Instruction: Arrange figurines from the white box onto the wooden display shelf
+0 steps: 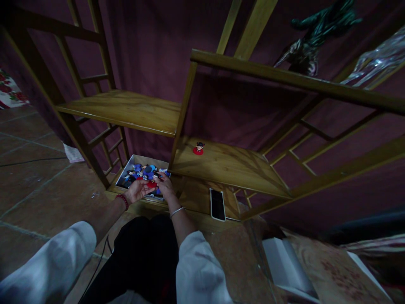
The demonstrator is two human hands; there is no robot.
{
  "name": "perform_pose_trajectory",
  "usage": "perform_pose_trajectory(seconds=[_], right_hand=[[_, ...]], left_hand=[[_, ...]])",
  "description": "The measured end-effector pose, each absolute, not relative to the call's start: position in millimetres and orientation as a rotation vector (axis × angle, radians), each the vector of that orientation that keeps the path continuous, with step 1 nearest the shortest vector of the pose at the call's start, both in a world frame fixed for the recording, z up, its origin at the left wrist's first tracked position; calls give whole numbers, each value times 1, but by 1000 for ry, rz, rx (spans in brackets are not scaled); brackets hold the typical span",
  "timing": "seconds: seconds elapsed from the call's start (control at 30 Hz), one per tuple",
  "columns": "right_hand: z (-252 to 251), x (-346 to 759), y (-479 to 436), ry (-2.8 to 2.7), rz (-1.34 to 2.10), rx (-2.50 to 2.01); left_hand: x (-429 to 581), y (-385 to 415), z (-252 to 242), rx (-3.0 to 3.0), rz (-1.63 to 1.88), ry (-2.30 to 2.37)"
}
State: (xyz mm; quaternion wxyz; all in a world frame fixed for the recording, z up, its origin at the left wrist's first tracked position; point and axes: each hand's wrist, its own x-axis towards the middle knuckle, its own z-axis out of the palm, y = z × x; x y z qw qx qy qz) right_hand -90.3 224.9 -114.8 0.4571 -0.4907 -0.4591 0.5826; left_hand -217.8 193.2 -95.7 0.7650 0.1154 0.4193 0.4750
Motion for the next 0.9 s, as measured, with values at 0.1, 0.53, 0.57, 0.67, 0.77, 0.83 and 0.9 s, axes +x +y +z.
perform_pose_trajectory(seconds=[0.1,0.53,0.57,0.67,0.77,0.83,0.9], right_hand=[[-115,-88,225,-1136,1442,-1181],[-108,-84,221,-1211,1456,-1151],[-108,-84,221,-1217,1452,-1147],[-107,-83,220,-1222,1448,-1126],[-105,-81,218,-1240,1462,-1099],[-104,-79,216,-1244,1472,-1085],[-103,-78,215,-1224,1484,-1080]], left_hand=[[-218,192,-96,255,1023,882],[-223,190,-103,329,1036,736],[-223,190,-103,340,1039,737],[-222,189,-103,379,1037,735],[-223,189,-105,407,1036,720],[-223,189,-108,412,1040,711],[-223,189,-109,404,1050,703]])
